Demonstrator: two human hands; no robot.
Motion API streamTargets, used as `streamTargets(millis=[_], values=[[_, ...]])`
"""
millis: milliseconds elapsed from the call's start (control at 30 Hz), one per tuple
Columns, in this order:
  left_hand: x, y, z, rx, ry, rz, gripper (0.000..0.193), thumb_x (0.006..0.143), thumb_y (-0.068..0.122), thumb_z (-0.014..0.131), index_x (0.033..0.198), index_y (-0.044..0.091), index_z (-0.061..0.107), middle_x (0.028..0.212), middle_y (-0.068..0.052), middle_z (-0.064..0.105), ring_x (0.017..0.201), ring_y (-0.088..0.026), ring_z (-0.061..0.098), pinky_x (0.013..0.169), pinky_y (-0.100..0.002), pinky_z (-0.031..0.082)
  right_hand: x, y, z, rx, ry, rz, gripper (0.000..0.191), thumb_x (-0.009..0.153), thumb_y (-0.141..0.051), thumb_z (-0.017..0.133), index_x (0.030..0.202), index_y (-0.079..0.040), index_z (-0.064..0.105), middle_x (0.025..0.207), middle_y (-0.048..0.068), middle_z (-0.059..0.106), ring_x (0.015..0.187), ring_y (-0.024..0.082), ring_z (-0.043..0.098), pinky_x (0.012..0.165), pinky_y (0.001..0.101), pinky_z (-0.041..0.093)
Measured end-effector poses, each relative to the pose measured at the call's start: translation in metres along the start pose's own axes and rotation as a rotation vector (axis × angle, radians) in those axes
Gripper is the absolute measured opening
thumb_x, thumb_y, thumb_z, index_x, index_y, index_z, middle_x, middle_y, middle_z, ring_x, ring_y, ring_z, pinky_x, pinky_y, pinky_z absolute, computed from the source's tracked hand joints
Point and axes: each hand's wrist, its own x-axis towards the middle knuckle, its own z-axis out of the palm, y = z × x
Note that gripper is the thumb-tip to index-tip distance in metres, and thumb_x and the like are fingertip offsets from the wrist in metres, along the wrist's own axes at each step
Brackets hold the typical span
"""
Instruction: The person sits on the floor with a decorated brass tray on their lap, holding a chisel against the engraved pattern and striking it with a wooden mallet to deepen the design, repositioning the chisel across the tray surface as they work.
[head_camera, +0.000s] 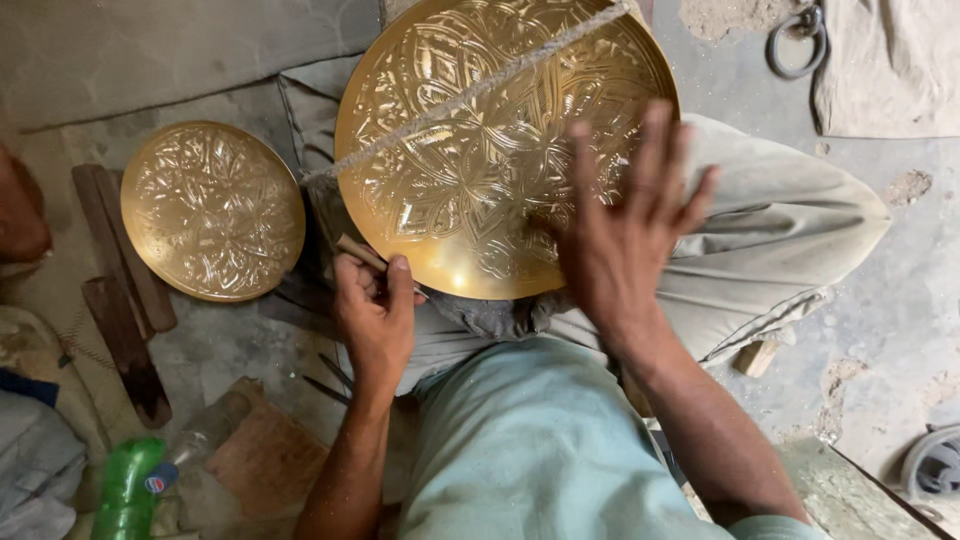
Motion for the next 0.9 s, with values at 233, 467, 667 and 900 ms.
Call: streamTargets(millis=[233,467,667,900], values=[[-0.011,0.018,-0.007,0.010,0.038,0.068,0.026,0.107,0.011,0.061,0.126,-0.004,0.051,0.110,-0.010,0.068,0.090,-0.010,0.068,0.071,-0.027,0.064,-0.020,-0.003,-0.004,0.627,0.029,-0.019,0.125,0.078,-0.038,0.097,0.169,-0.019,0.013,0.170,0.025,-0.007,0.158,0.045,-0.004,0.124,0.0691,0.003],[-0.024,0.041,-0.004,0.064,0.026,0.179,0.022,0.109,0.006,0.063,0.125,-0.004,0.051,0.112,-0.013,0.069,0.097,-0.013,0.072,0.081,-0.029,0.068,-0.031,0.038,0.016,0.834,0.237,0.270,0.039,0.109,-0.008,0.078,0.141,-0.007,0.056,0.145,0.018,0.050,0.135,0.029,0.050,0.117,0.0414,0.045],[0.000,0.044,0.034,0.209,-0.216,0.225,0.030,0.095,0.006,0.075,0.119,-0.003,0.059,0.104,-0.012,0.071,0.091,-0.015,0.074,0.069,-0.027,0.065,-0.092,0.072,0.042,0.973,-0.417,0.436,0.049,0.095,-0.012,0.068,0.139,0.001,0.051,0.102,0.017,0.071,0.085,0.029,0.068,0.076,0.0409,0.053],[0.030,0.026,0.067,0.300,-0.444,0.331,0.029,0.096,0.019,0.079,0.116,0.003,0.064,0.092,-0.007,0.074,0.082,-0.016,0.077,0.067,-0.031,0.061,-0.117,0.032,0.033,0.735,-0.568,0.370,0.070,0.078,-0.026,0.078,0.137,-0.001,0.050,0.120,0.027,0.068,0.105,0.041,0.066,0.087,0.0461,0.052]])
